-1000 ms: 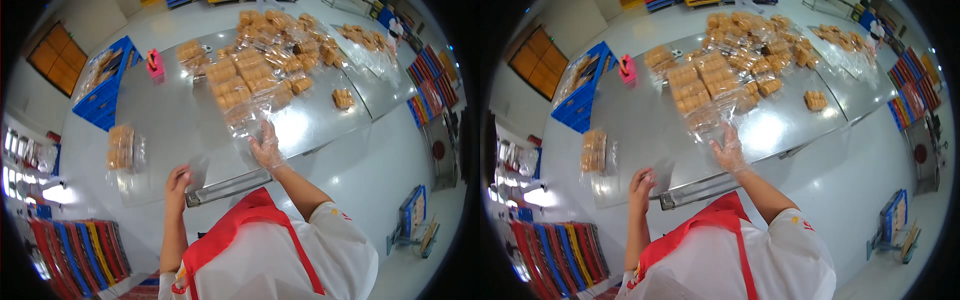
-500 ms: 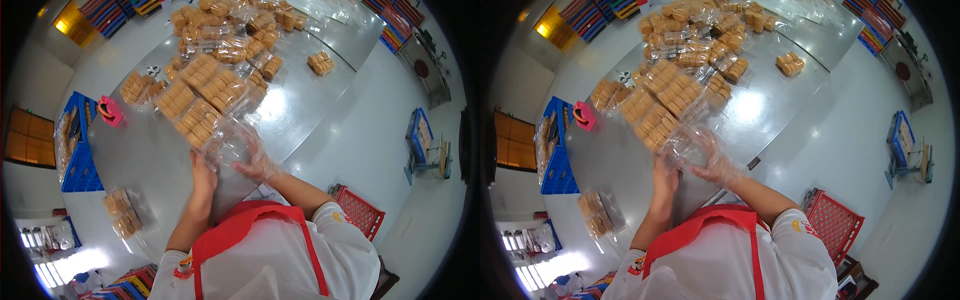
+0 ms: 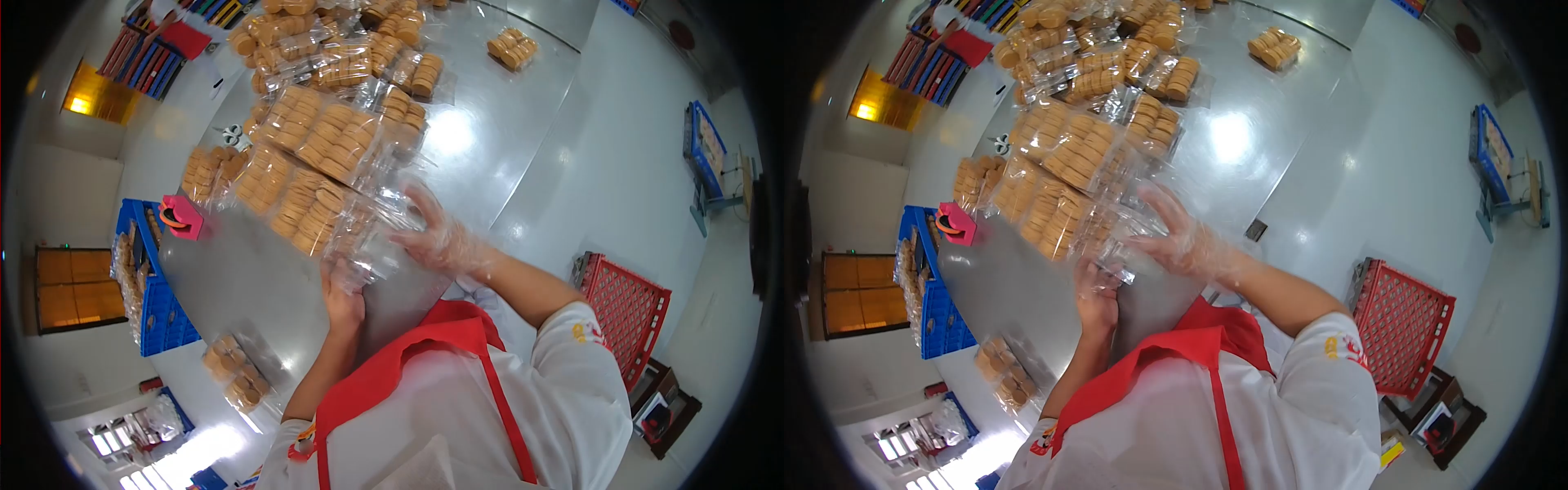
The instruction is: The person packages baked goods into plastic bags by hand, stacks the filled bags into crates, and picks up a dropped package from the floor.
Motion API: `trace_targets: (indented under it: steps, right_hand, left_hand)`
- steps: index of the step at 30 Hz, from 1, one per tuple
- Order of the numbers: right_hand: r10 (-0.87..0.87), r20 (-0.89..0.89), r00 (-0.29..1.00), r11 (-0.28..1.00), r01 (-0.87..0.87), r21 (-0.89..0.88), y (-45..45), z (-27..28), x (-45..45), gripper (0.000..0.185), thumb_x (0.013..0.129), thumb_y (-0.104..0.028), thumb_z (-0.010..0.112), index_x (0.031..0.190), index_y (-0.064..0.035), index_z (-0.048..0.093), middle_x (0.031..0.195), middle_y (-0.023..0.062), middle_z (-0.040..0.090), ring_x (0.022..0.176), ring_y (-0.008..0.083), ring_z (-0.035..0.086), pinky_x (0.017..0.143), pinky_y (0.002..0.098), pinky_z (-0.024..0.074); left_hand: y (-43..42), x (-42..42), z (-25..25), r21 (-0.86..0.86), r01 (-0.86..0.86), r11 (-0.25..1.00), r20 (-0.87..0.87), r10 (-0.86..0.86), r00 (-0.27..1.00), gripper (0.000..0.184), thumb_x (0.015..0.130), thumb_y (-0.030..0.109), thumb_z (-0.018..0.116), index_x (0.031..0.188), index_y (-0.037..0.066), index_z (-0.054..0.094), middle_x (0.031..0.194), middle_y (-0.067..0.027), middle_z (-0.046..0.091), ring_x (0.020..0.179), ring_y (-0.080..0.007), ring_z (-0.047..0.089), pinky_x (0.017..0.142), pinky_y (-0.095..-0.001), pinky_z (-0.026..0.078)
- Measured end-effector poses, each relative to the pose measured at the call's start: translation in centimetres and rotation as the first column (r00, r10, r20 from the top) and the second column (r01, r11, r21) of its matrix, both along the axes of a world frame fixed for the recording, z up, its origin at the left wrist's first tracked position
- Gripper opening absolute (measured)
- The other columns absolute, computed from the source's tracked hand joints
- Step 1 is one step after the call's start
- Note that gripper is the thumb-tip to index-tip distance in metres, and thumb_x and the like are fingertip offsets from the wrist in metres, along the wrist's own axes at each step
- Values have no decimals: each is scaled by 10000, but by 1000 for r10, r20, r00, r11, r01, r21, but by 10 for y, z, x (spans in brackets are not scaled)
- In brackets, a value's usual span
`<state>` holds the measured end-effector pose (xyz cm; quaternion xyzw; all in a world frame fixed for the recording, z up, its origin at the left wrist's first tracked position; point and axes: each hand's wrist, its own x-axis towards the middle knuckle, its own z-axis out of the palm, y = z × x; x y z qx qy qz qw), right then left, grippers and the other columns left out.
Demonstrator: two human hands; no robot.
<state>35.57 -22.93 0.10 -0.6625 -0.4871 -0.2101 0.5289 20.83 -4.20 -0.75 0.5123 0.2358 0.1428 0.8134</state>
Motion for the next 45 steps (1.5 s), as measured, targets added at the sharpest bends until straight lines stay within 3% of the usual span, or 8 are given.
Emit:
trace_targets:
  steps: [6, 15, 18, 27, 30, 33, 40, 45]
  right_hand:
    - [138, 109, 984, 907, -82, -413, 2, 13, 26, 571, 873, -77, 623, 1395, -291, 527, 1458, 222, 443, 1259, 402, 528, 979, 424, 517]
    - [69, 95, 993, 972, -46, -231, 23, 7, 24, 383, 842, -92, 613, 1220, -28, 603, 1335, 159, 572, 1111, 364, 617, 882, 384, 552]
    - [54, 171, 984, 978, -17, -209, 26, 24, 24, 564, 700, -1, 688, 1249, -56, 569, 1243, 179, 612, 1002, 359, 654, 773, 409, 576]
    - [128, 38, 991, 953, -112, -280, 44, 109, -7, 257, 731, 10, 673, 975, -69, 657, 966, 142, 667, 774, 324, 663, 621, 422, 547]
    - [29, 316, 948, 946, 76, -316, 54, 143, -3, 106, 779, -36, 674, 882, -62, 670, 869, 138, 659, 739, 324, 654, 608, 419, 536]
    - [50, 282, 958, 816, 123, -564, 72, 186, 9, 69, 820, -91, 647, 803, -29, 672, 809, 184, 643, 736, 342, 641, 640, 422, 532]
    - [46, -149, 988, 675, -140, -725, 106, 269, 3, 162, 810, -144, 616, 851, -1, 681, 837, 239, 653, 751, 385, 629, 694, 433, 492]
    - [114, -126, 985, 555, -169, -814, 128, 275, 8, 175, 789, -154, 593, 822, 4, 660, 799, 220, 642, 727, 357, 604, 692, 422, 481]
  left_hand:
    - [-1, 2, -1, 24, -17, 1000, -17, 18, 1000, 253, 1009, 219, 515, 1216, 75, 491, 1128, -67, 602, 955, -228, 662, 836, -377, 546]
    - [-8, 3, 12, -5, -45, 999, -22, 45, 999, 345, 976, 205, 562, 1271, 51, 470, 1074, -86, 568, 935, -215, 632, 810, -344, 525]
    - [-7, 0, 11, -32, -61, 998, -3, 61, 998, 313, 988, 206, 546, 1254, 58, 475, 1061, -78, 575, 911, -222, 635, 782, -353, 527]
    - [-13, -69, 46, -57, -214, 975, -45, 212, 976, 309, 992, 204, 535, 1252, 46, 483, 1076, -101, 557, 892, -233, 618, 787, -360, 520]
    - [-7, -113, 53, -53, -298, 953, -23, 297, 955, 308, 985, 182, 530, 1254, 36, 491, 1076, -107, 553, 878, -225, 609, 790, -353, 520]
    - [-5, -154, 61, -54, -407, 912, -24, 407, 913, 280, 985, 153, 520, 1236, 29, 507, 1056, -110, 561, 872, -216, 603, 790, -346, 521]
    - [-8, -213, 64, -77, -556, 827, -30, 556, 831, 227, 990, 115, 512, 1197, 21, 528, 1005, -103, 580, 872, -192, 600, 799, -335, 518]
    - [-21, -222, 66, -136, -619, 774, -21, 622, 783, 197, 985, 108, 518, 1159, 22, 550, 979, -86, 588, 847, -180, 598, 789, -331, 517]
